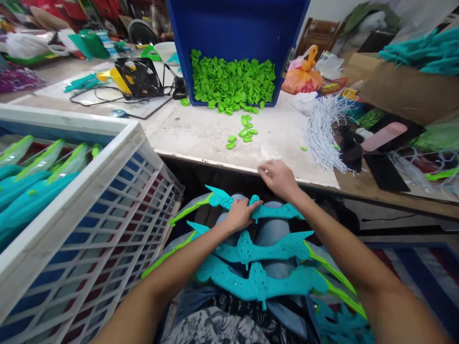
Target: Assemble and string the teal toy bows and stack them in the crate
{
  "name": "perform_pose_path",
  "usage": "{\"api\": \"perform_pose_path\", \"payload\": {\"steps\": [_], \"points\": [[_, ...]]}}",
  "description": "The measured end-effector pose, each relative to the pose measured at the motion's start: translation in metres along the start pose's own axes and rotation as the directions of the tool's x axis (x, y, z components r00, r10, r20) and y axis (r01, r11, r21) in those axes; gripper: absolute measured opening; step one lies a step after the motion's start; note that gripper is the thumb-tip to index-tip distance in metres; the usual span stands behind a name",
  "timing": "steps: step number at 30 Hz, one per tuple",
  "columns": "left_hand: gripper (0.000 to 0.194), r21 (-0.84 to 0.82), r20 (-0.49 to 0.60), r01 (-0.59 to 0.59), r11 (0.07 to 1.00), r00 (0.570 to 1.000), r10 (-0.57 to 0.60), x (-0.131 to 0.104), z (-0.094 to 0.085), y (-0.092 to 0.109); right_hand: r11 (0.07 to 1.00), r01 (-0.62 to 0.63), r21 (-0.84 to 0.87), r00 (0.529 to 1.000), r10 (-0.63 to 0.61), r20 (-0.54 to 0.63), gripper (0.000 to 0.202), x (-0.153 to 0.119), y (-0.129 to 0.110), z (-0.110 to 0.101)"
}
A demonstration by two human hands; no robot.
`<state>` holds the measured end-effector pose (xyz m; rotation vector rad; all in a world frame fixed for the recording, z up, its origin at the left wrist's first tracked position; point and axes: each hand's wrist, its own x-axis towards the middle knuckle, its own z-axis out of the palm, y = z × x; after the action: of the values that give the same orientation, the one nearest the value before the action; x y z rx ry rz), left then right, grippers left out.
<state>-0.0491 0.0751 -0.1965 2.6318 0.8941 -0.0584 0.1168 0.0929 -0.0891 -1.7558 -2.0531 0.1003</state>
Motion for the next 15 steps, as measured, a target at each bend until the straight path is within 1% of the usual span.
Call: {"api": "perform_pose_path", "payload": {"steps": [1, 2, 4, 5, 7, 9, 11, 13, 15], "points": [[0.077, -0.013, 0.011, 0.0, 1.0, 1.0, 0.0, -0.001, -0.001, 0.0, 0.996, -0.074, -0.05, 0.997, 0.072, -0.03, 0.029, 0.033, 0.009, 0.006], [0.079, -0.028, 0.027, -0.002, 1.0, 1.0, 0.003, -0.002, -0.002, -0.001, 0.984, -0.157, -0.081, 0.987, 0.155, -0.033, 0.031, 0.064, 0.016, 0.015], [0.084, -0.072, 0.057, -0.005, 0.997, 0.998, 0.009, -0.002, -0.006, -0.004, 0.947, -0.3, -0.117, 0.954, 0.294, -0.06, 0.039, 0.113, 0.025, 0.034], [0.085, -0.105, 0.072, -0.008, 0.994, 0.997, 0.016, -0.002, -0.008, -0.006, 0.929, -0.345, -0.133, 0.938, 0.339, -0.067, 0.042, 0.131, 0.028, 0.044], [0.081, -0.19, 0.096, -0.016, 0.982, 0.995, 0.035, -0.001, -0.013, -0.01, 0.911, -0.372, -0.179, 0.928, 0.365, -0.071, 0.042, 0.153, 0.029, 0.059], [0.073, -0.271, 0.118, -0.013, 0.962, 0.992, 0.046, 0.001, -0.017, -0.014, 0.911, -0.343, -0.23, 0.939, 0.341, -0.047, 0.035, 0.159, 0.031, 0.066], [0.068, -0.298, 0.144, 0.012, 0.955, 0.989, 0.033, 0.004, -0.02, -0.015, 0.918, -0.307, -0.25, 0.949, 0.316, -0.005, 0.031, 0.152, 0.035, 0.064], [0.07, -0.265, 0.159, 0.045, 0.963, 0.987, -0.002, 0.006, -0.021, -0.012, 0.931, -0.288, -0.223, 0.953, 0.302, 0.033, 0.031, 0.133, 0.043, 0.053], [0.071, -0.212, 0.158, 0.062, 0.975, 0.987, -0.028, 0.007, -0.021, -0.007, 0.955, -0.248, -0.165, 0.961, 0.263, 0.08, 0.032, 0.106, 0.055, 0.035]]}}
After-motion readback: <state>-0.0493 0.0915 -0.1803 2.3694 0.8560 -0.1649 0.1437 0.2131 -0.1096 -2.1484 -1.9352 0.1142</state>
